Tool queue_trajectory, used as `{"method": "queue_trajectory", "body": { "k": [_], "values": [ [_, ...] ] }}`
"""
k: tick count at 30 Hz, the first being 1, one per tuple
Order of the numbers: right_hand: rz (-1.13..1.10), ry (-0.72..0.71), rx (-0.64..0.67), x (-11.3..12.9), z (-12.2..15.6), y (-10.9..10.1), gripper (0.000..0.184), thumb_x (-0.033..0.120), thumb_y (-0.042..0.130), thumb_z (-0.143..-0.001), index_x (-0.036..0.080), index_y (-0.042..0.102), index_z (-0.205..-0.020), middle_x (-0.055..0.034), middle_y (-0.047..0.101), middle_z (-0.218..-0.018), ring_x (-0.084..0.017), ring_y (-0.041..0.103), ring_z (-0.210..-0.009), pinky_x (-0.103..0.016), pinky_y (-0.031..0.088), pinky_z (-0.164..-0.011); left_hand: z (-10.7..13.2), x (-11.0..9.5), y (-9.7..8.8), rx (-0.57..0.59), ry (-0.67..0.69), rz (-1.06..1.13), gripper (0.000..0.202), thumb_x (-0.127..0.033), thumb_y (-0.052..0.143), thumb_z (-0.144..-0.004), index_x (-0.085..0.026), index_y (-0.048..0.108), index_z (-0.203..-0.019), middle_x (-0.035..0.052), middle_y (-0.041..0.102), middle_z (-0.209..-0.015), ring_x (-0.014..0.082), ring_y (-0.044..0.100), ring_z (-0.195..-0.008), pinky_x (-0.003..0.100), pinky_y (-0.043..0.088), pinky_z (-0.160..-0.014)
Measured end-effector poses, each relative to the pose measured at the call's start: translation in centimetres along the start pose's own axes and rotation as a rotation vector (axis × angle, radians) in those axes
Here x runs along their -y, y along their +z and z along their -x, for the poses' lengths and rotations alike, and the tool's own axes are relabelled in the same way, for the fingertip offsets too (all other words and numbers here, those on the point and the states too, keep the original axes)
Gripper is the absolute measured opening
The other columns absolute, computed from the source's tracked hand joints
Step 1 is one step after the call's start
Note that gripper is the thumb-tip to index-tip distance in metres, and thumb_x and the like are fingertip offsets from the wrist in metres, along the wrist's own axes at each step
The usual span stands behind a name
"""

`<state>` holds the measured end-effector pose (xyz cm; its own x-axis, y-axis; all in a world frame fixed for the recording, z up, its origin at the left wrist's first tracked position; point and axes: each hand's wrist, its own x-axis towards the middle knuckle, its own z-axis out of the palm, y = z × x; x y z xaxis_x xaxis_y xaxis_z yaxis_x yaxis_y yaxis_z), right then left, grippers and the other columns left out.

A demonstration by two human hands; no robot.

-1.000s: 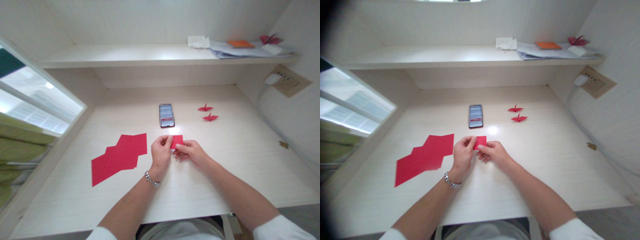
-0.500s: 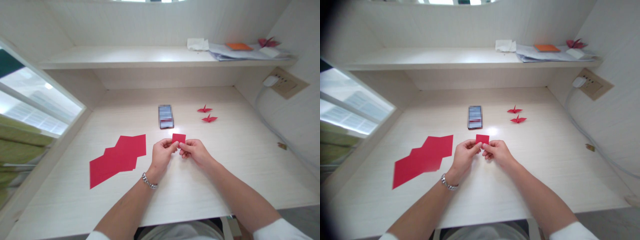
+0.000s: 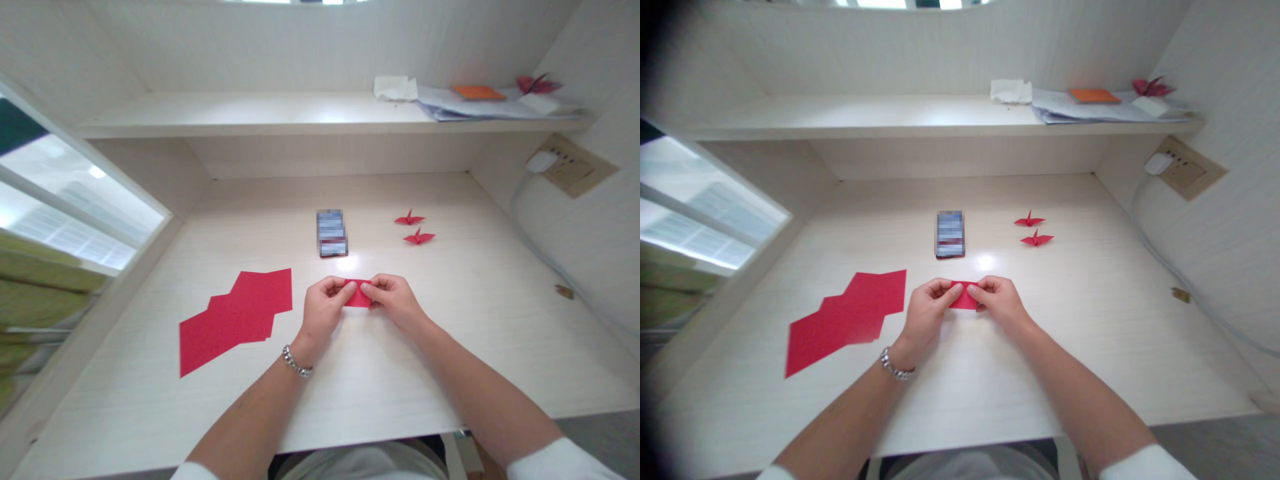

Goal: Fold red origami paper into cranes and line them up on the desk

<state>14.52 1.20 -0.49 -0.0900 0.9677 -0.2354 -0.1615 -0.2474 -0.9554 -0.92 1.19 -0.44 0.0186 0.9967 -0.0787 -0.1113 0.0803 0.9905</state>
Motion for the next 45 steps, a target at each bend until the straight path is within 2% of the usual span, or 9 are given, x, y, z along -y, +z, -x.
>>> {"method": "queue_trajectory", "body": {
  "k": [5, 12, 16, 19, 22, 24, 28, 36, 45],
  "values": [
    [0.01, -0.058, -0.048, -0.3, -0.1, 0.2, 0.031, 0.044, 0.078, -0.061, 0.016, 0.067, -0.068, -0.0003, 0.064, -0.061, -0.012, 0.054, -0.054, -0.025, 0.042, -0.054, -0.1, 0.1, 0.0, 0.025, -0.013, -0.013, 0.019, -0.032, 0.076, -0.067, -0.015, 0.07, -0.071, 0.0042, 0.068, -0.069, 0.014, 0.059, -0.063, 0.024, 0.045, -0.059],
    [-0.082, 0.018, -0.059, -0.2, -0.1, 0.3, 0.032, 0.044, 0.079, -0.059, 0.016, 0.067, -0.067, -0.0009, 0.065, -0.062, -0.013, 0.055, -0.054, -0.026, 0.046, -0.055, -0.3, 0.1, 0.1, -0.011, 0.024, -0.005, 0.017, -0.032, 0.074, -0.07, -0.016, 0.071, -0.071, 0.003, 0.068, -0.07, 0.0135, 0.058, -0.064, 0.025, 0.045, -0.061],
    [-0.07, -0.021, -0.122, -0.5, -0.1, 0.6, 0.032, 0.044, 0.078, -0.061, 0.016, 0.067, -0.068, -0.0021, 0.067, -0.064, -0.013, 0.057, -0.056, -0.026, 0.047, -0.055, -0.2, 0.2, 0.2, -0.009, 0.028, -0.019, 0.02, -0.034, 0.073, -0.072, -0.015, 0.069, -0.074, 0.0035, 0.068, -0.071, 0.0133, 0.058, -0.063, 0.024, 0.046, -0.06],
    [-0.05, 0.015, -0.037, -0.4, 0.2, 0.8, 0.036, 0.048, 0.077, -0.062, 0.016, 0.066, -0.073, -0.0031, 0.068, -0.066, -0.014, 0.059, -0.055, -0.027, 0.048, -0.053, -0.2, 0.1, 0.1, -0.058, 0.066, -0.052, 0.021, -0.035, 0.071, -0.074, -0.015, 0.068, -0.075, 0.0029, 0.067, -0.07, 0.0128, 0.057, -0.062, 0.023, 0.045, -0.058],
    [0.045, 0.03, 0.054, -0.2, 0.5, 0.8, 0.037, 0.05, 0.077, -0.062, 0.015, 0.064, -0.066, -0.0031, 0.065, -0.058, -0.013, 0.056, -0.049, -0.025, 0.045, -0.048, -0.2, -0.1, -0.1, -0.096, 0.082, -0.051, 0.022, -0.036, 0.072, -0.074, -0.015, 0.067, -0.073, 0.0023, 0.066, -0.068, 0.0127, 0.057, -0.061, 0.023, 0.044, -0.058],
    [0.106, 0.003, 0.047, 0.0, 0.5, 0.6, 0.037, 0.05, 0.076, -0.064, 0.015, 0.063, -0.062, -0.0019, 0.062, -0.053, -0.011, 0.053, -0.046, -0.024, 0.041, -0.046, -0.3, -0.3, -0.2, -0.041, 0.048, -0.01, 0.023, -0.036, 0.073, -0.071, -0.014, 0.067, -0.075, 0.0035, 0.068, -0.07, 0.0137, 0.059, -0.062, 0.024, 0.045, -0.059],
    [0.126, -0.001, 0.087, 0.0, 0.3, 0.0, 0.033, 0.045, 0.076, -0.065, 0.015, 0.064, -0.068, -0.0009, 0.064, -0.059, -0.01, 0.052, -0.047, -0.023, 0.04, -0.047, -0.2, -0.6, -0.2, 0.124, -0.039, 0.007, 0.025, -0.035, 0.077, -0.068, -0.013, 0.068, -0.074, 0.0052, 0.068, -0.069, 0.0144, 0.06, -0.061, 0.024, 0.044, -0.057],
    [0.072, -0.013, 0.086, -0.2, 0.2, 0.0, 0.028, 0.041, 0.075, -0.066, 0.016, 0.064, -0.068, -0.0001, 0.064, -0.059, -0.01, 0.054, -0.049, -0.023, 0.041, -0.048, -0.4, -0.5, -0.3, 0.04, -0.017, -0.066, 0.027, -0.038, 0.072, -0.072, -0.012, 0.065, -0.066, 0.0007, 0.061, -0.058, 0.0101, 0.051, -0.052, 0.021, 0.038, -0.051],
    [0.035, 0.047, 0.093, 0.6, 0.3, -0.4, 0.029, 0.04, 0.078, -0.062, 0.015, 0.064, -0.065, -0.0018, 0.066, -0.061, -0.009, 0.054, -0.046, -0.022, 0.04, -0.046, -0.4, -0.3, -0.4, 0.082, -0.044, 0.044, 0.03, -0.042, 0.067, -0.077, -0.012, 0.068, -0.072, 0.0012, 0.062, -0.066, 0.0106, 0.052, -0.058, 0.022, 0.042, -0.055]
  ]
}}
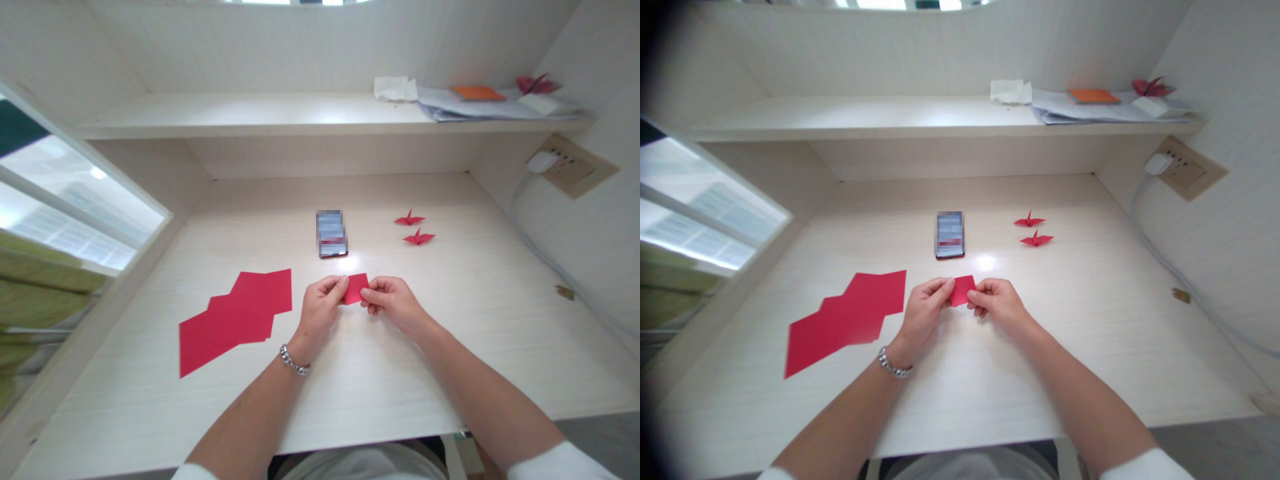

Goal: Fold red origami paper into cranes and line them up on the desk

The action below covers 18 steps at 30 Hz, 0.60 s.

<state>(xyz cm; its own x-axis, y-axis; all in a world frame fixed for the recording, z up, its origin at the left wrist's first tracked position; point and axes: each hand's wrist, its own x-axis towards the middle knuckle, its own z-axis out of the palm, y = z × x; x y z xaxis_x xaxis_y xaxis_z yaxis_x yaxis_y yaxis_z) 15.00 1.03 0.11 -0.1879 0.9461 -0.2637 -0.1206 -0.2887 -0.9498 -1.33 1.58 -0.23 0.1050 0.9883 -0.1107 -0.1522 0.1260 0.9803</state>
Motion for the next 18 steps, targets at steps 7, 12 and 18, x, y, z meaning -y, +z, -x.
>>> {"method": "queue_trajectory", "body": {
  "k": [7, 12, 18],
  "values": [
    [-0.055, 0.013, 0.008, -0.1, 0.0, 0.0, 0.031, 0.042, 0.079, -0.062, 0.015, 0.064, -0.065, -0.0019, 0.066, -0.061, -0.009, 0.054, -0.047, -0.022, 0.04, -0.048, 0.0, -0.1, 0.0, 0.064, -0.009, 0.085, 0.031, -0.043, 0.062, -0.082, -0.013, 0.065, -0.077, 0.0026, 0.064, -0.069, 0.0132, 0.059, -0.062, 0.027, 0.051, -0.064],
    [-0.155, 0.05, 0.002, -0.1, -0.1, 0.0, 0.032, 0.044, 0.076, -0.067, 0.015, 0.064, -0.067, -0.0012, 0.064, -0.058, -0.009, 0.054, -0.048, -0.021, 0.041, -0.05, -0.1, -0.1, -0.4, 0.064, 0.017, 0.097, 0.032, -0.042, 0.059, -0.085, -0.013, 0.067, -0.094, 0.0074, 0.069, -0.08, 0.0159, 0.064, -0.07, 0.029, 0.053, -0.067],
    [-0.189, 0.184, 0.058, 0.1, 0.0, -0.3, 0.034, 0.044, 0.073, -0.071, 0.015, 0.059, -0.062, 0.003, 0.052, -0.045, -0.006, 0.043, -0.037, -0.019, 0.031, -0.039, 0.2, -1.0, -0.7, 0.139, 0.209, -0.061, 0.03, -0.025, 0.074, -0.073, -0.018, 0.069, -0.102, 0.0113, 0.064, -0.12, 0.0218, 0.061, -0.106, 0.031, 0.052, -0.085]
  ]
}}
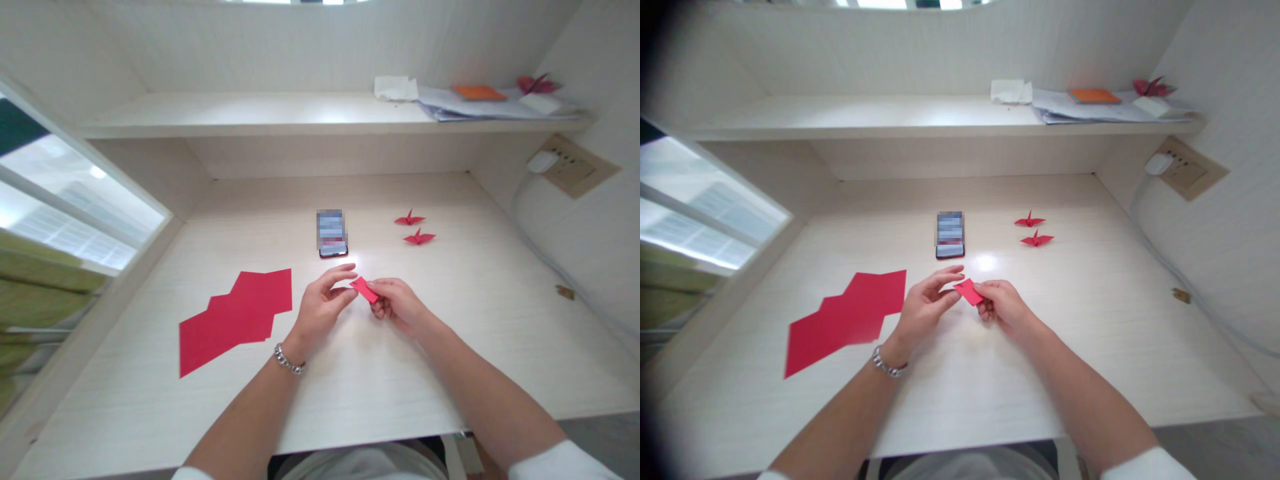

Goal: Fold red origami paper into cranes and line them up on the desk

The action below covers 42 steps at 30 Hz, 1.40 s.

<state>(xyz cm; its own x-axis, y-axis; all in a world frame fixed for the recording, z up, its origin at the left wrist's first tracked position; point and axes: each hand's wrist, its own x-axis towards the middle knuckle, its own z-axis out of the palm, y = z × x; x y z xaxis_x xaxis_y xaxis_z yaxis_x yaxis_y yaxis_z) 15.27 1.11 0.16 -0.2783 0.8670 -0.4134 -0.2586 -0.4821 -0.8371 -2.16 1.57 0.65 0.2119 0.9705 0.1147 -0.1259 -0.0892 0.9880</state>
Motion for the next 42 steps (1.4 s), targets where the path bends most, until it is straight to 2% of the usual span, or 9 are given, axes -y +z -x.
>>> {"method": "queue_trajectory", "body": {
  "k": [2, 4, 7, 9, 12, 18, 25, 34, 42],
  "values": [
    [0.08, -0.001, 0.002, 0.0, -0.1, -0.1, 0.039, 0.05, 0.07, -0.073, 0.015, 0.058, -0.062, 0.001, 0.054, -0.047, -0.008, 0.045, -0.039, -0.02, 0.033, -0.039, 0.0, -0.2, 0.1, -0.028, -0.033, -0.081, 0.017, -0.027, 0.072, -0.075, -0.015, 0.072, -0.086, 0.0102, 0.07, -0.101, 0.0197, 0.065, -0.092, 0.03, 0.052, -0.082],
    [0.137, -0.065, -0.053, 0.0, -0.2, -0.1, 0.045, 0.059, 0.064, -0.075, 0.015, 0.062, -0.067, -0.0029, 0.061, -0.057, -0.011, 0.053, -0.047, -0.021, 0.037, -0.042, 0.0, -0.3, 0.2, -0.08, -0.091, -0.13, 0.016, -0.029, 0.071, -0.075, -0.014, 0.071, -0.08, 0.0074, 0.072, -0.083, 0.0166, 0.065, -0.076, 0.028, 0.052, -0.074],
    [0.146, -0.205, -0.096, -0.1, -0.4, -0.1, 0.052, 0.066, 0.054, -0.078, 0.016, 0.066, -0.077, -0.0058, 0.067, -0.072, -0.015, 0.06, -0.063, -0.023, 0.045, -0.049, -0.1, -0.6, 0.3, -0.132, -0.156, -0.143, 0.018, -0.03, 0.071, -0.075, -0.013, 0.071, -0.079, 0.0055, 0.071, -0.073, 0.0142, 0.063, -0.066, 0.025, 0.05, -0.065],
    [0.161, -0.274, -0.095, -0.1, -0.4, 0.0, 0.045, 0.061, 0.061, -0.076, 0.016, 0.066, -0.078, -0.0039, 0.066, -0.073, -0.015, 0.06, -0.065, -0.024, 0.046, -0.053, -0.1, -0.8, 0.4, -0.137, -0.184, -0.131, 0.019, -0.031, 0.072, -0.074, -0.012, 0.071, -0.077, 0.0049, 0.07, -0.07, 0.0133, 0.061, -0.062, 0.024, 0.048, -0.061],
    [0.206, -0.31, -0.132, -0.3, -0.2, 0.1, 0.035, 0.05, 0.074, -0.068, 0.016, 0.065, -0.073, -0.0004, 0.064, -0.064, -0.012, 0.056, -0.056, -0.023, 0.044, -0.052, -0.1, -0.7, 0.5, -0.121, -0.22, -0.086, 0.02, -0.031, 0.075, -0.071, -0.012, 0.071, -0.077, 0.0047, 0.07, -0.068, 0.0129, 0.06, -0.059, 0.023, 0.046, -0.057],
    [0.211, -0.274, -0.146, -0.4, -0.2, 0.2, 0.032, 0.046, 0.073, -0.069, 0.016, 0.066, -0.069, -0.0002, 0.062, -0.058, -0.012, 0.054, -0.05, -0.024, 0.043, -0.049, -0.1, 0.2, 0.2, -0.064, -0.282, 0.041, 0.024, -0.031, 0.078, -0.067, -0.013, 0.072, -0.081, 0.0057, 0.07, -0.07, 0.0122, 0.058, -0.057, 0.023, 0.044, -0.054],
    [0.263, -0.27, -0.124, -0.8, -0.3, 0.0, 0.032, 0.047, 0.071, -0.072, 0.015, 0.068, -0.072, -0.0012, 0.064, -0.058, -0.012, 0.055, -0.051, -0.024, 0.044, -0.05, -0.2, -0.1, 0.3, -0.098, -0.269, -0.06, 0.021, -0.032, 0.075, -0.069, -0.012, 0.07, -0.07, 0.0036, 0.066, -0.059, 0.0117, 0.055, -0.053, 0.022, 0.041, -0.05],
    [0.275, -0.269, -0.096, -1.0, -0.4, 0.0, 0.033, 0.047, 0.07, -0.073, 0.015, 0.067, -0.069, -0.0013, 0.064, -0.058, -0.012, 0.056, -0.052, -0.024, 0.044, -0.051, -0.2, -0.4, 0.2, -0.092, -0.242, -0.17, 0.022, -0.032, 0.072, -0.071, -0.013, 0.066, -0.063, 0.0015, 0.063, -0.056, 0.0107, 0.053, -0.051, 0.021, 0.039, -0.049],
    [0.259, -0.269, -0.099, -0.8, -0.2, -0.1, 0.028, 0.043, 0.071, -0.073, 0.016, 0.065, -0.068, 0.0008, 0.062, -0.057, -0.011, 0.055, -0.05, -0.023, 0.043, -0.049, -0.2, 0.4, -0.3, -0.014, -0.256, -0.047, 0.023, -0.033, 0.074, -0.071, -0.013, 0.07, -0.081, 0.0045, 0.068, -0.069, 0.0127, 0.058, -0.06, 0.022, 0.044, -0.055]
  ]
}}
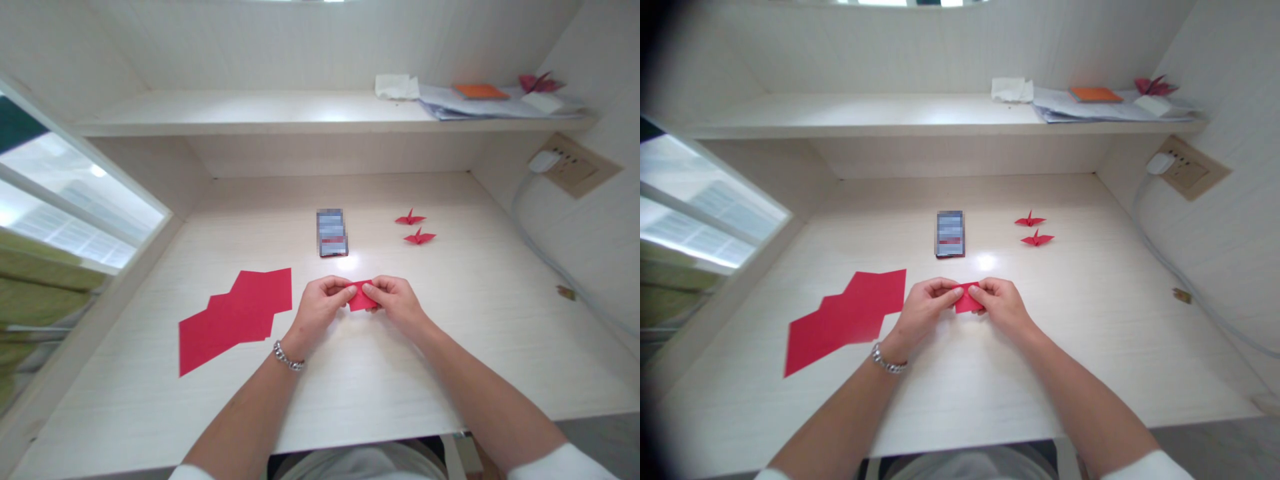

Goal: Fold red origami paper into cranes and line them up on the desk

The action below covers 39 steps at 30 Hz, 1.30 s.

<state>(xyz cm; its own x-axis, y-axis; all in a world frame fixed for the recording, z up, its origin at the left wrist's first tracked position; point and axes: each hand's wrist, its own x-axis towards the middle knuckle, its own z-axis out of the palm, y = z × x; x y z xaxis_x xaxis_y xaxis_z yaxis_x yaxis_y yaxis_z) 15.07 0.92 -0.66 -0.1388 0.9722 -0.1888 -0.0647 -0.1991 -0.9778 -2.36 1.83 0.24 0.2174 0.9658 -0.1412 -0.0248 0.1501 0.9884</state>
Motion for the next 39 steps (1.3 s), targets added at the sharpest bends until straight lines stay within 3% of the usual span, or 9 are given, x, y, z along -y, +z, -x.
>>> {"method": "queue_trajectory", "body": {
  "k": [6, 12, 17, 24, 39],
  "values": [
    [0.034, -0.015, 0.038, 0.2, 0.1, -0.3, 0.018, 0.032, 0.074, -0.069, 0.016, 0.07, -0.078, -0.0026, 0.071, -0.072, -0.015, 0.063, -0.062, -0.026, 0.047, -0.058, 0.0, -0.2, 0.1, 0.037, -0.014, -0.001, 0.018, -0.026, 0.075, -0.068, -0.013, 0.069, -0.078, 0.0038, 0.068, -0.067, 0.0122, 0.059, -0.058, 0.022, 0.046, -0.053],
    [0.067, -0.019, 0.074, 0.3, 0.2, -0.5, 0.019, 0.028, 0.074, -0.068, 0.016, 0.074, -0.082, -0.0049, 0.073, -0.072, -0.016, 0.065, -0.064, -0.028, 0.049, -0.06, 0.0, -0.4, -0.3, 0.104, -0.042, 0.009, 0.014, -0.02, 0.075, -0.067, -0.012, 0.069, -0.077, 0.0044, 0.068, -0.066, 0.0124, 0.061, -0.058, 0.022, 0.047, -0.055],
    [-0.037, 0.003, 0.029, 0.6, 0.5, -0.2, 0.024, 0.027, 0.08, -0.06, 0.017, 0.077, -0.081, -0.006, 0.074, -0.072, -0.016, 0.064, -0.06, -0.028, 0.051, -0.057, 0.0, -0.6, -0.7, 0.148, -0.079, 0.088, 0.013, -0.021, 0.075, -0.067, -0.013, 0.07, -0.076, 0.0026, 0.065, -0.06, 0.0106, 0.057, -0.051, 0.022, 0.047, -0.05],
    [-0.185, 0.086, 0.053, 0.8, 0.6, -0.3, 0.026, 0.023, 0.081, -0.057, 0.019, 0.078, -0.083, -0.0062, 0.074, -0.073, -0.015, 0.065, -0.059, -0.028, 0.054, -0.056, 0.2, -0.9, -1.1, 0.155, -0.096, 0.191, 0.012, -0.017, 0.075, -0.066, -0.014, 0.073, -0.077, 0.0035, 0.068, -0.067, 0.0109, 0.058, -0.055, 0.023, 0.049, -0.053],
    [-0.218, 0.061, 0.127, 1.5, 0.9, -0.7, 0.022, 0.021, 0.084, -0.055, 0.018, 0.077, -0.076, -0.0056, 0.073, -0.071, -0.016, 0.065, -0.064, -0.028, 0.051, -0.062, 0.4, -1.1, -1.2, 0.135, 0.034, 0.074, 0.007, -0.015, 0.071, -0.069, -0.015, 0.074, -0.075, 0.0038, 0.068, -0.065, 0.0118, 0.059, -0.058, 0.023, 0.049, -0.056]
  ]
}}
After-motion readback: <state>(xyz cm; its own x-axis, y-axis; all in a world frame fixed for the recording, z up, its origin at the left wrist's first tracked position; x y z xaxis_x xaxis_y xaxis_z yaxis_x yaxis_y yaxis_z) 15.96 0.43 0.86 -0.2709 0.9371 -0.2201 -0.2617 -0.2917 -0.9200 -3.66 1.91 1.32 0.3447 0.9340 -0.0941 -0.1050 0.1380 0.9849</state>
